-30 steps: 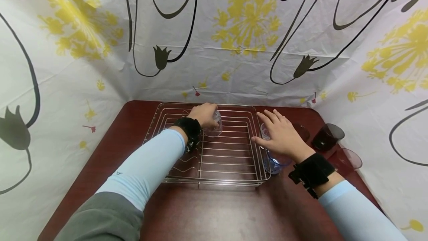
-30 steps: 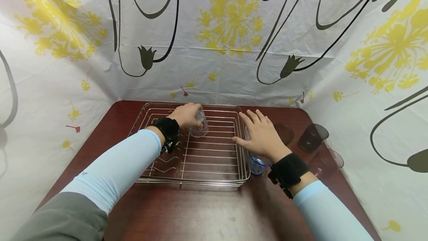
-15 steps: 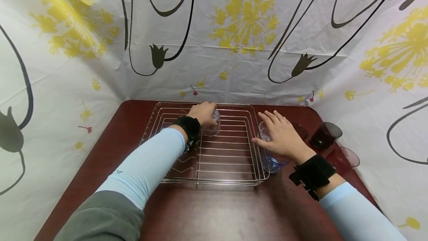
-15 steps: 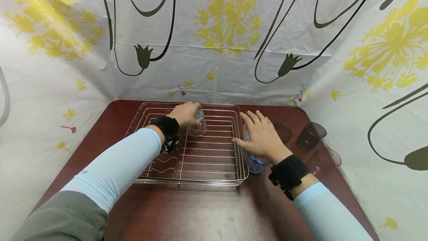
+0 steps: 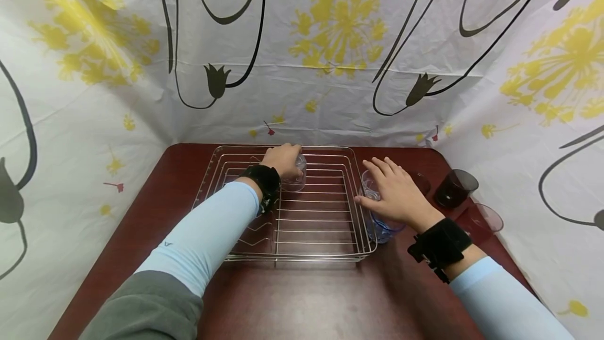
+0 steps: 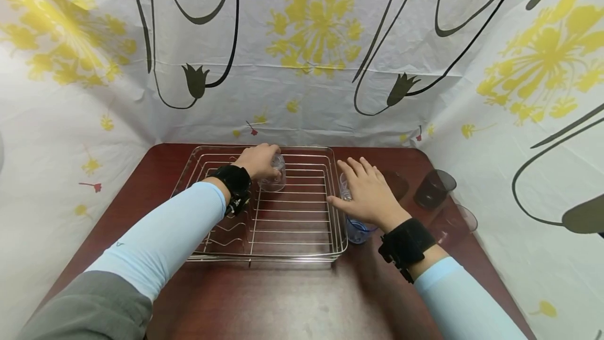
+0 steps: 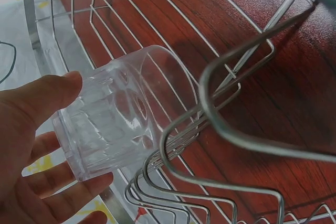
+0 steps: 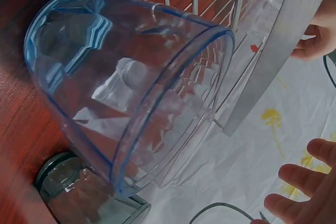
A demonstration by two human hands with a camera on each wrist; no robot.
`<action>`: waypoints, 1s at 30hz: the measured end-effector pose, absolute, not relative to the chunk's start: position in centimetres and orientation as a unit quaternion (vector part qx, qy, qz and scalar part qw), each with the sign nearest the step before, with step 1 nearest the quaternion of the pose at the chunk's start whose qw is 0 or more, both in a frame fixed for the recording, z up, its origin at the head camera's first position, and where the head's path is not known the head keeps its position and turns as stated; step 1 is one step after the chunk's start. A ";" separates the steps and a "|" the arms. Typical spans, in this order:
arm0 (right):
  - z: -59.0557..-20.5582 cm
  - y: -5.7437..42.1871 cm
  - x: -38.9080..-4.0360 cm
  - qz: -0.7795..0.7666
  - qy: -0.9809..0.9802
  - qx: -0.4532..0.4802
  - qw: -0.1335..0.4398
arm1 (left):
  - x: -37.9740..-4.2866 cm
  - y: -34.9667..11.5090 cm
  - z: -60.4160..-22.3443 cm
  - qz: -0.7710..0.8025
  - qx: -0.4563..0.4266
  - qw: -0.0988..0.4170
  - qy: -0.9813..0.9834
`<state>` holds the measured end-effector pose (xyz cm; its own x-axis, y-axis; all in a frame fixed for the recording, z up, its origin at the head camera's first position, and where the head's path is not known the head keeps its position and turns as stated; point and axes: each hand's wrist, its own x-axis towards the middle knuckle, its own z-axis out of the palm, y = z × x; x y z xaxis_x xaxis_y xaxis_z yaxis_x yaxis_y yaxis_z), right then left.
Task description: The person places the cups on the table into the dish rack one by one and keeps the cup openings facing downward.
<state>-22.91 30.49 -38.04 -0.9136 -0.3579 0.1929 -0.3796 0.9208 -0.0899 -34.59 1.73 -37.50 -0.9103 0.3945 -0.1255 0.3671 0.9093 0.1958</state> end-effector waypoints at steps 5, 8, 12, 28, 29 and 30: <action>-38.2 30.7 -22.9 0.051 -0.976 0.190 0.088 | -34.5 1.8 -37.7 0.083 0.193 0.076 0.975; -38.2 30.7 -22.8 0.044 -0.978 0.186 0.088 | -34.4 2.0 -37.8 0.081 0.195 0.071 0.975; -38.1 30.8 -22.7 0.045 -0.979 0.181 0.082 | -34.4 2.1 -37.9 0.078 0.195 0.069 0.975; -38.4 31.5 -22.7 0.066 -0.978 0.174 0.090 | -33.0 0.3 -35.7 0.110 0.204 0.051 0.972; -38.4 31.7 -22.7 0.066 -0.978 0.173 0.092 | -32.7 0.0 -35.4 0.123 0.209 0.050 0.969; -38.4 31.8 -22.6 0.067 -0.979 0.172 0.091 | -32.3 -0.4 -35.0 0.134 0.215 0.046 0.966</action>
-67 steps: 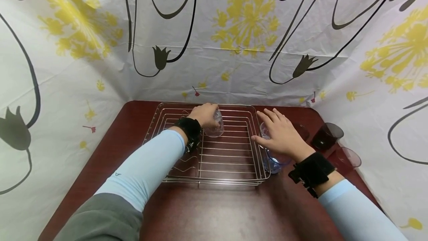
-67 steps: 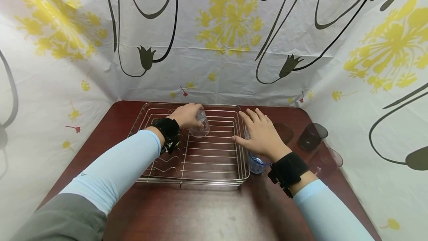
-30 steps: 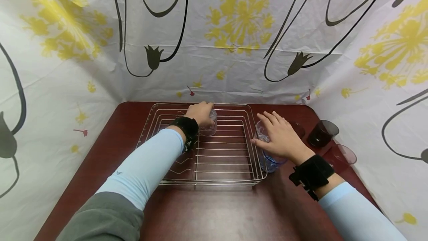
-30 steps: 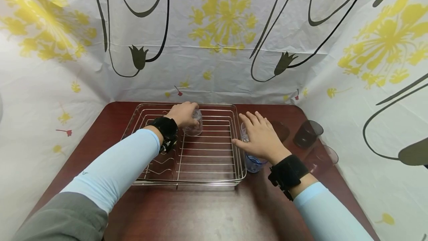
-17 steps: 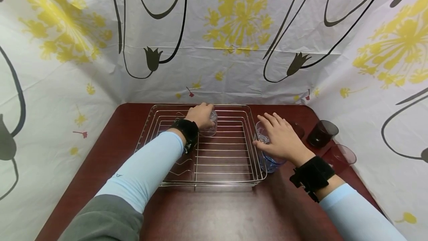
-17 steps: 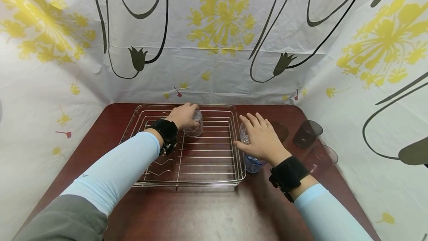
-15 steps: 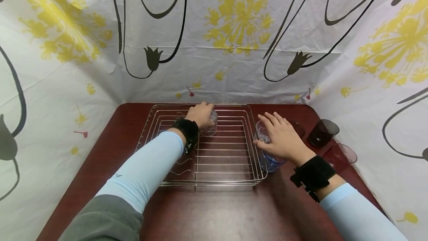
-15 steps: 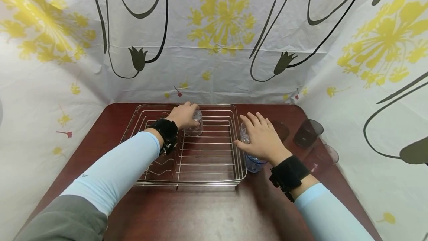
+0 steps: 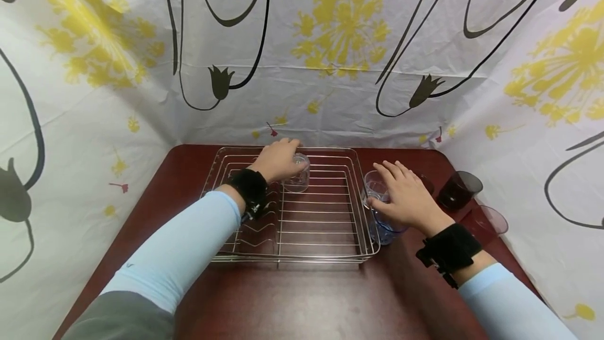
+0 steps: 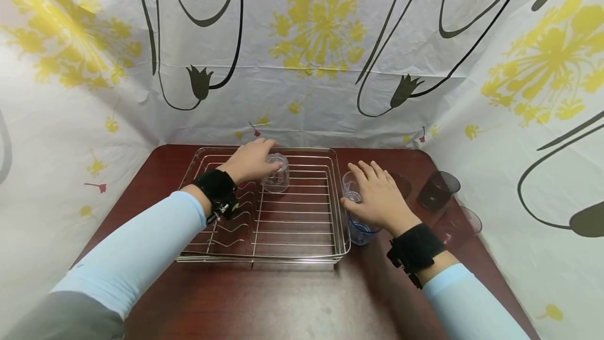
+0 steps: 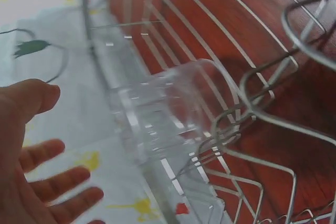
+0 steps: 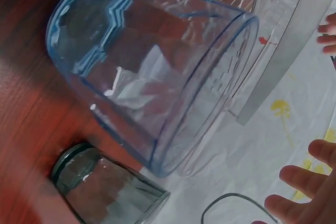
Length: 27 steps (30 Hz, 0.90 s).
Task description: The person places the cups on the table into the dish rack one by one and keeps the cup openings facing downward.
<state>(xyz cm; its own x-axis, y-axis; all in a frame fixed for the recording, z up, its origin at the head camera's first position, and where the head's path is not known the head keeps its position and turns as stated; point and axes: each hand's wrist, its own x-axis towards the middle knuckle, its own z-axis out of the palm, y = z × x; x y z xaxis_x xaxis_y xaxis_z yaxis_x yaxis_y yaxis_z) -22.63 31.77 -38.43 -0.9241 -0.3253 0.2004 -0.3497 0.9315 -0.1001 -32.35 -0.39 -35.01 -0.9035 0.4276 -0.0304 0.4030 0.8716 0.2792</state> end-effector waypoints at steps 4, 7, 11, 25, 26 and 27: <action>-38.6 31.9 -22.4 0.070 -0.979 0.174 0.077 | -30.7 -2.8 -33.4 0.182 0.227 0.009 0.957; -38.8 32.2 -22.3 0.070 -0.980 0.169 0.073 | -29.3 -4.5 -32.5 0.202 0.226 -0.029 0.952; -38.9 32.5 -22.5 0.064 -0.982 0.160 0.074 | -27.5 -6.6 -32.4 0.196 0.219 -0.066 0.954; -39.3 33.7 -21.6 0.066 -0.982 0.158 0.075 | -22.7 -9.8 -33.7 0.151 0.172 -0.070 0.971; -39.3 33.9 -21.5 0.065 -0.982 0.158 0.076 | -22.5 -9.9 -33.8 0.153 0.169 -0.072 0.971; -39.4 34.1 -21.5 0.063 -0.983 0.157 0.077 | -22.2 -10.0 -33.9 0.155 0.168 -0.075 0.971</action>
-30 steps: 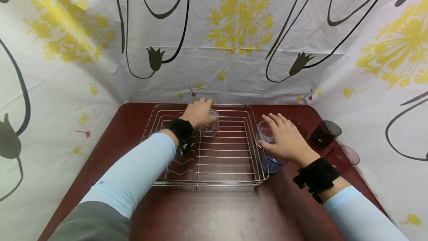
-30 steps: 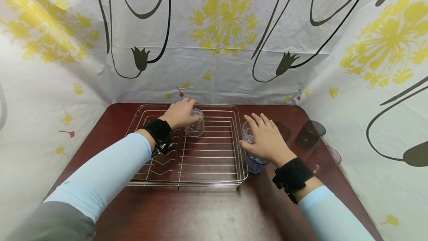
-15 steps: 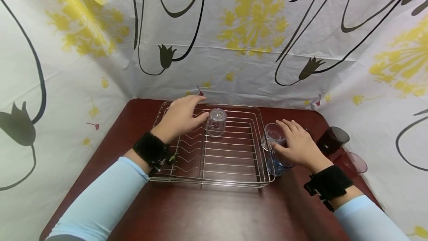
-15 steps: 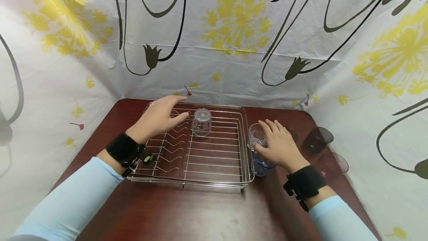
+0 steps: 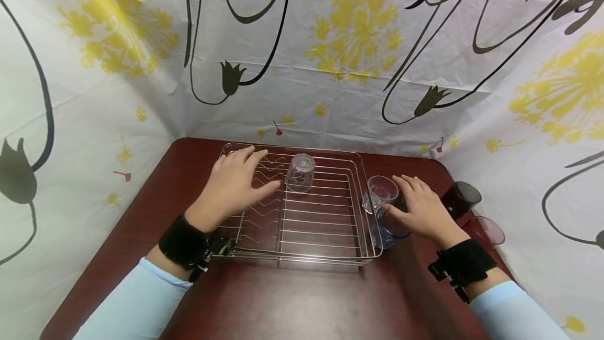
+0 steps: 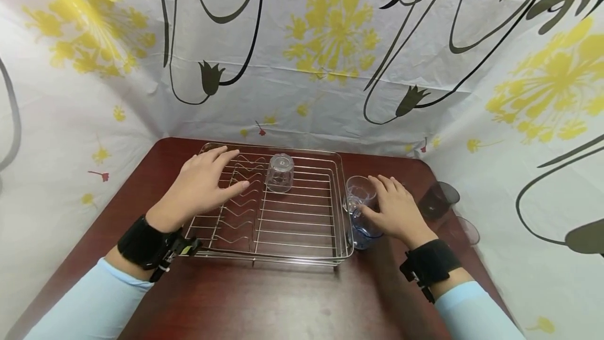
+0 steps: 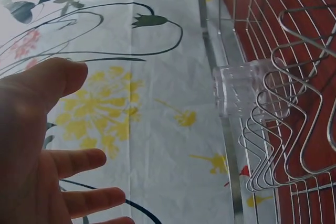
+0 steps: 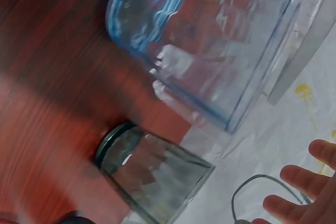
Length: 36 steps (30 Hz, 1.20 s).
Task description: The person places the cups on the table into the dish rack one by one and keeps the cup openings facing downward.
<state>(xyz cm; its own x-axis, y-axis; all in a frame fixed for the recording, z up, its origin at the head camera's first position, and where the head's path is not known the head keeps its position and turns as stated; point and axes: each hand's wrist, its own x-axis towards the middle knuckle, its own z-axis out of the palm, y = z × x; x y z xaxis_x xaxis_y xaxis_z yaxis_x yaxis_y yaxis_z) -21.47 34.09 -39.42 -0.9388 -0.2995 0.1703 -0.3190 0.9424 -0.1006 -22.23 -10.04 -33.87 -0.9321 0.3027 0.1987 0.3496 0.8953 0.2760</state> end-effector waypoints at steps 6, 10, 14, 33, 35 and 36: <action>-40.1 34.7 -21.5 0.070 -0.983 0.149 0.079 | -21.2 -10.6 -34.5 -0.186 -0.167 0.097 -0.963; -40.7 35.0 -21.7 0.080 -0.985 0.136 0.070 | -20.5 -11.0 -34.8 -0.187 -0.160 0.108 -0.963; -40.9 35.7 -22.3 0.088 -0.987 0.123 0.063 | -19.9 -11.1 -35.0 -0.187 -0.158 0.111 -0.963; -40.9 39.6 -24.4 0.070 -0.994 0.078 0.030 | -19.8 -10.6 -36.0 -0.197 -0.166 0.107 -0.960; -40.9 39.7 -24.4 0.069 -0.994 0.075 0.027 | -19.8 -10.5 -36.1 -0.200 -0.166 0.107 -0.960; -41.0 39.8 -24.4 0.069 -0.995 0.073 0.026 | -19.8 -10.5 -36.1 -0.200 -0.166 0.107 -0.960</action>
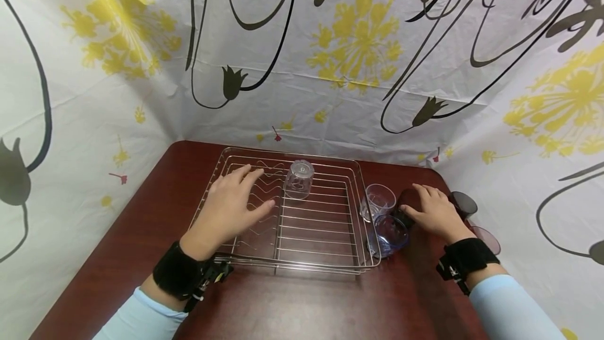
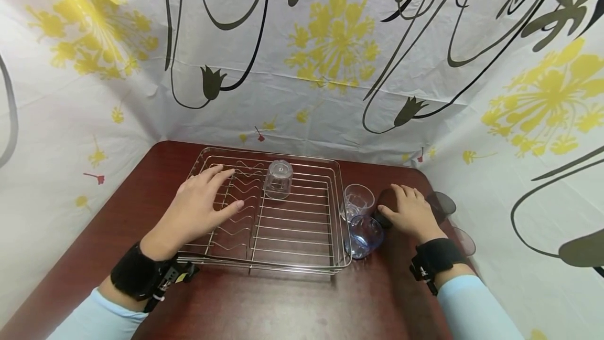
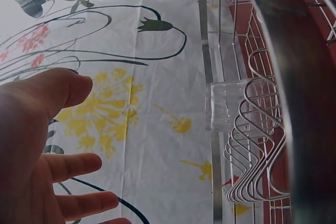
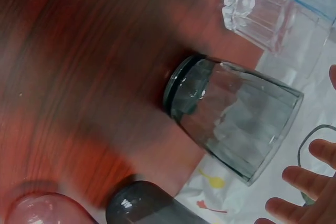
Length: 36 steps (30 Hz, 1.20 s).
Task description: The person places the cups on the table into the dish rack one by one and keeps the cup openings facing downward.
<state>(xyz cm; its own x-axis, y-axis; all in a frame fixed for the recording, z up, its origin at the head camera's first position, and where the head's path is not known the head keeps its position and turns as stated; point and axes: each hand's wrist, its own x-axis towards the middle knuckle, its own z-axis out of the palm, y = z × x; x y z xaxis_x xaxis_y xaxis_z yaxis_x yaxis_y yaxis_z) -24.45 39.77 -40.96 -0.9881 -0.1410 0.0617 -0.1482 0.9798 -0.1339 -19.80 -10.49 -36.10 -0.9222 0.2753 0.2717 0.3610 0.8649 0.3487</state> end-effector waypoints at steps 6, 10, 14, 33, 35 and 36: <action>-41.6 39.5 -25.0 0.070 -0.995 0.069 0.016 | -19.7 -10.7 -36.3 -0.192 -0.160 0.105 -0.963; -41.8 39.7 -25.2 0.070 -0.995 0.063 0.016 | -19.9 -10.7 -36.2 -0.192 -0.161 0.102 -0.963; -41.9 40.3 -25.2 0.071 -0.996 0.058 0.013 | -20.2 -10.4 -36.1 -0.189 -0.161 0.102 -0.963; -43.1 40.6 -26.3 0.070 -0.996 0.054 -0.032 | -20.0 -10.9 -37.1 -0.180 -0.149 0.092 -0.968; -43.2 40.5 -26.5 0.067 -0.996 0.054 -0.033 | -20.0 -11.0 -37.2 -0.182 -0.150 0.094 -0.967; -43.2 40.4 -26.5 0.067 -0.996 0.053 -0.034 | -19.9 -11.0 -37.2 -0.183 -0.150 0.095 -0.967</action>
